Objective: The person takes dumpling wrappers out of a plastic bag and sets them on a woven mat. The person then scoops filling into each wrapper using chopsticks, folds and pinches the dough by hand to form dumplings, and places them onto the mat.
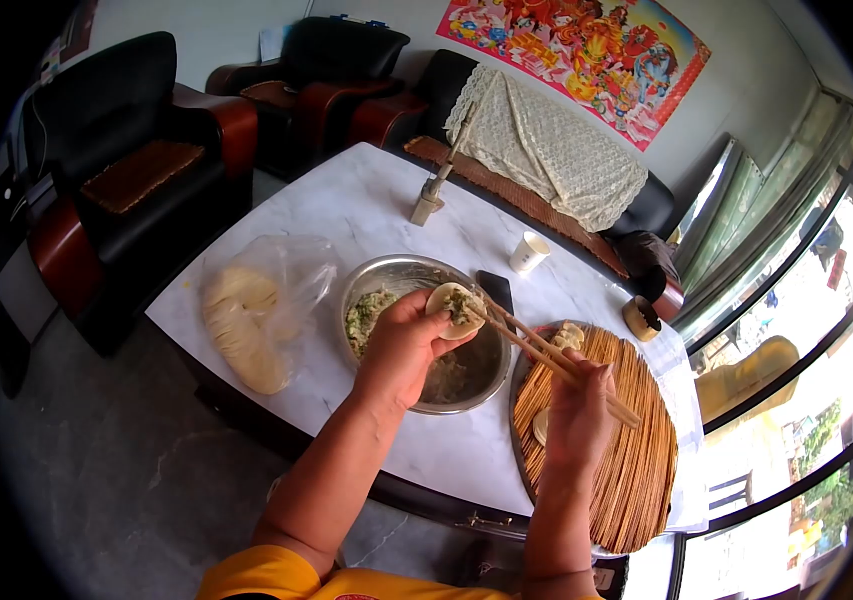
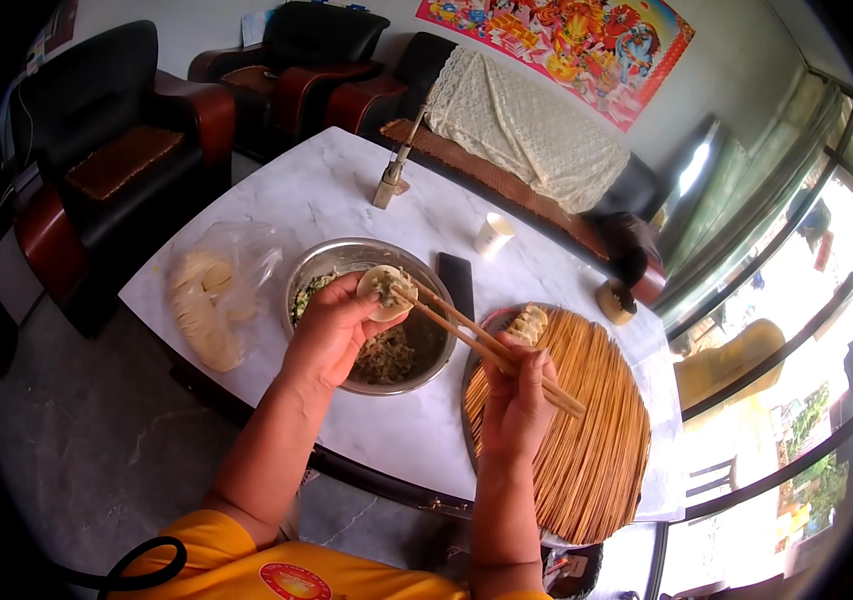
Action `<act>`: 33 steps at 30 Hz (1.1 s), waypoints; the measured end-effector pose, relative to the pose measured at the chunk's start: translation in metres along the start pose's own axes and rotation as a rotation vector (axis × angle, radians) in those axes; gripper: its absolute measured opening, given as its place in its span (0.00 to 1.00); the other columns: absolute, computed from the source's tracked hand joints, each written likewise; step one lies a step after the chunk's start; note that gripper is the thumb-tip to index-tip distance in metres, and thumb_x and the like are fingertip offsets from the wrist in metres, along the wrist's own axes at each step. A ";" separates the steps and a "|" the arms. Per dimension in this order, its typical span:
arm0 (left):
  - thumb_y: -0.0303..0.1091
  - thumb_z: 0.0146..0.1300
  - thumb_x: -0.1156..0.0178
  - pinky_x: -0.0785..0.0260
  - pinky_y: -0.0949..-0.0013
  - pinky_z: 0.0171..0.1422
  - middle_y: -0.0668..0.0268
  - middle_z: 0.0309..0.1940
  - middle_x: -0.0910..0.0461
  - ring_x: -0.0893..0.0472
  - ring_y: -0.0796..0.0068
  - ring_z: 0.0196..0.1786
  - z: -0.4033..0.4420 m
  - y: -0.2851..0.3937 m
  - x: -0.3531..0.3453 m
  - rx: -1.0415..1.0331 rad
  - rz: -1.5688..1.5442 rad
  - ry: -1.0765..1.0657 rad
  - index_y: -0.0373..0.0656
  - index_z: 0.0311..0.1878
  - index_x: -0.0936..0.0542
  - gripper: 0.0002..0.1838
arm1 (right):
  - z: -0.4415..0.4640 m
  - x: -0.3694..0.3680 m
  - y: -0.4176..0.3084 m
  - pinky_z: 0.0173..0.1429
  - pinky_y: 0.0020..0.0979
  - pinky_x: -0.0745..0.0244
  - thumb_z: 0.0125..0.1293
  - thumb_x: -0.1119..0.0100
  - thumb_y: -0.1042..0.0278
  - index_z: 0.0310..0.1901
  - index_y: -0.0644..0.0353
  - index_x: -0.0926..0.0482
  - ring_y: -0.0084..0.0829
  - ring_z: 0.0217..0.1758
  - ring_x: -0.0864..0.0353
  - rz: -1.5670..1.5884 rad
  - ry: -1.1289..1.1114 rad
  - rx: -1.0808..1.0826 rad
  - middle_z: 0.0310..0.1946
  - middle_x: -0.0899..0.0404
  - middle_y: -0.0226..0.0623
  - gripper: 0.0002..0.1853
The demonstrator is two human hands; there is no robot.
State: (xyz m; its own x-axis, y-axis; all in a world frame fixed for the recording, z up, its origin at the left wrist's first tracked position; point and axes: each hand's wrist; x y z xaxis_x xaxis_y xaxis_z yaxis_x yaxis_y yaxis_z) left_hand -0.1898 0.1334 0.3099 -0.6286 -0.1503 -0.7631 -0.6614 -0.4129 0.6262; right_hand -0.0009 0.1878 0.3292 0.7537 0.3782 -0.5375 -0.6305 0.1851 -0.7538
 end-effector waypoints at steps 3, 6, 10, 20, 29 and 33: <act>0.25 0.64 0.49 0.25 0.67 0.55 0.59 0.46 0.21 0.20 0.71 0.48 0.000 -0.001 -0.002 -0.009 0.008 0.015 0.33 0.51 0.26 0.13 | 0.000 0.003 0.006 0.50 0.30 0.21 0.69 0.50 0.61 0.37 0.65 0.27 0.34 0.44 0.20 -0.016 -0.011 -0.017 0.40 0.21 0.46 0.13; 0.25 0.64 0.50 0.26 0.66 0.55 0.59 0.46 0.22 0.20 0.71 0.48 -0.001 0.001 -0.002 -0.006 0.043 0.020 0.33 0.51 0.26 0.14 | 0.002 0.007 0.012 0.49 0.30 0.21 0.69 0.49 0.61 0.37 0.64 0.28 0.34 0.44 0.20 -0.016 -0.007 0.000 0.40 0.21 0.46 0.13; 0.25 0.65 0.51 0.26 0.66 0.55 0.59 0.47 0.22 0.21 0.71 0.49 -0.001 -0.001 -0.001 0.001 0.059 -0.015 0.32 0.52 0.26 0.14 | 0.004 0.009 0.016 0.48 0.30 0.21 0.69 0.49 0.61 0.38 0.64 0.28 0.32 0.42 0.20 0.015 0.014 0.011 0.40 0.21 0.46 0.13; 0.26 0.65 0.49 0.26 0.66 0.55 0.60 0.47 0.22 0.21 0.71 0.49 0.003 -0.003 0.005 0.042 0.030 0.019 0.33 0.51 0.26 0.13 | 0.018 0.018 0.017 0.45 0.27 0.21 0.69 0.50 0.59 0.38 0.63 0.28 0.29 0.40 0.20 0.159 0.073 -0.067 0.38 0.21 0.45 0.13; 0.30 0.66 0.48 0.26 0.65 0.55 0.60 0.47 0.22 0.21 0.70 0.49 0.002 0.015 0.013 -0.095 0.094 0.110 0.34 0.51 0.26 0.13 | 0.034 0.008 0.041 0.30 0.20 0.31 0.63 0.43 0.72 0.28 0.64 0.24 0.19 0.24 0.27 -0.986 -0.385 0.052 0.22 0.23 0.32 0.07; 0.30 0.66 0.48 0.27 0.63 0.56 0.60 0.47 0.22 0.22 0.69 0.50 0.001 0.010 0.007 -0.064 0.083 0.027 0.35 0.51 0.26 0.14 | 0.035 -0.016 0.052 0.30 0.20 0.34 0.60 0.38 0.72 0.28 0.66 0.23 0.16 0.25 0.28 -1.044 -0.329 0.057 0.21 0.24 0.28 0.07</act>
State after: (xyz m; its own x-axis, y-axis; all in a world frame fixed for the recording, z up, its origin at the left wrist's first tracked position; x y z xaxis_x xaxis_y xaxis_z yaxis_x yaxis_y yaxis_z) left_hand -0.2009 0.1291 0.3106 -0.6683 -0.2100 -0.7137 -0.5798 -0.4542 0.6765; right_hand -0.0524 0.2233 0.3125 0.8406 0.2329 0.4891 0.2754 0.5938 -0.7560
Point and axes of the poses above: each hand's wrist, its own z-axis towards the middle knuckle, its own x-axis out of the back of the hand, y = z × x
